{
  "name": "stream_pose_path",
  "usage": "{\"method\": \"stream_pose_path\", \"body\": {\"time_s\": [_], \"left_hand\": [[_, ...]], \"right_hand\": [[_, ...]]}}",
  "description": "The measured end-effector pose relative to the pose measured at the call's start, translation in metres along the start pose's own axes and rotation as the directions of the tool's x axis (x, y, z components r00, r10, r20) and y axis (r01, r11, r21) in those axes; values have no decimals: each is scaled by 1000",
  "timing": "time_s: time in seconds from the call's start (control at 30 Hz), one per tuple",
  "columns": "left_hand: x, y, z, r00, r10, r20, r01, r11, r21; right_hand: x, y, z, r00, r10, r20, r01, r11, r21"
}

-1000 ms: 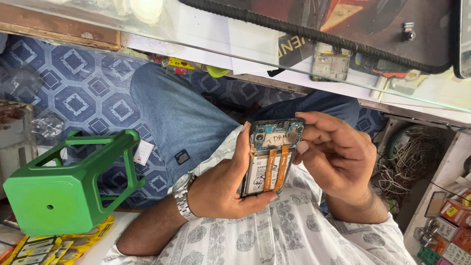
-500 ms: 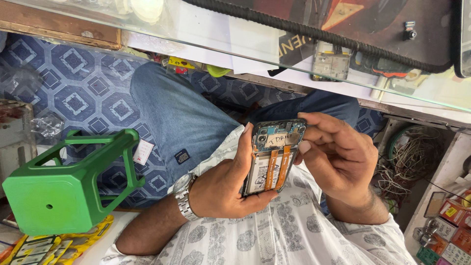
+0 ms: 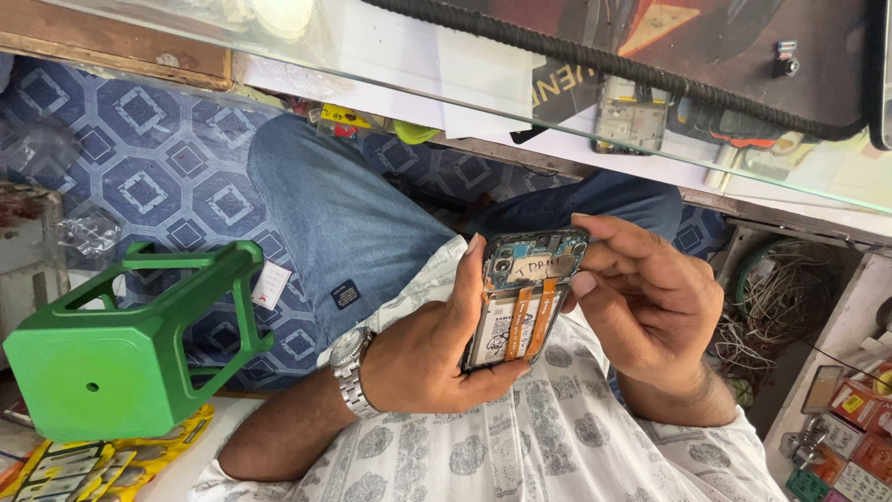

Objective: The person sits on the floor holding an opened Samsung smartphone and works on its battery, peeling and pressing the orange adhesive strips and repositioning the battery in the frame. They then fit the back cover onto the phone and press it closed.

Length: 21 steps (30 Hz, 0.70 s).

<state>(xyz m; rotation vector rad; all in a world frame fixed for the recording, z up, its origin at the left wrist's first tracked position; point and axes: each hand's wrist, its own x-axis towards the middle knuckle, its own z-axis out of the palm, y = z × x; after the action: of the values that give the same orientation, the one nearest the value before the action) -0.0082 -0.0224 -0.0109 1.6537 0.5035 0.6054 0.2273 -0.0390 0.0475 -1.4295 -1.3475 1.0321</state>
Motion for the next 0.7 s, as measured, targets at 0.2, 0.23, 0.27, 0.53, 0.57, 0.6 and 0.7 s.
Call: {"method": "stream_pose_path", "body": {"time_s": [0.2, 0.23, 0.27, 0.53, 0.57, 0.6, 0.7], "left_hand": [[-2, 1, 3, 1000, -4, -16, 5, 998, 69], [-1, 0, 4, 1000, -4, -13, 5, 998, 60], [-1, 0, 4, 1000, -5, -10, 5, 999, 51], [2, 1, 4, 1000, -18, -7, 18, 999, 47], [3, 2, 3, 999, -38, 8, 38, 999, 33], [4, 3, 2, 998, -58, 24, 58, 998, 18], [5, 10, -5, 997, 76, -28, -76, 997, 19]], "right_hand": [[-5, 3, 2, 999, 34, -24, -31, 993, 115], [-5, 4, 2, 999, 43, -26, -40, 992, 122], [-6, 5, 2, 998, 53, -27, -49, 990, 129], [-9, 14, 5, 994, 106, -37, -96, 973, 211], [-9, 14, 4, 994, 105, -34, -97, 977, 188], [-10, 14, 4, 994, 104, -33, -97, 981, 165], [-12, 13, 5, 995, 98, -33, -91, 983, 162]]}}
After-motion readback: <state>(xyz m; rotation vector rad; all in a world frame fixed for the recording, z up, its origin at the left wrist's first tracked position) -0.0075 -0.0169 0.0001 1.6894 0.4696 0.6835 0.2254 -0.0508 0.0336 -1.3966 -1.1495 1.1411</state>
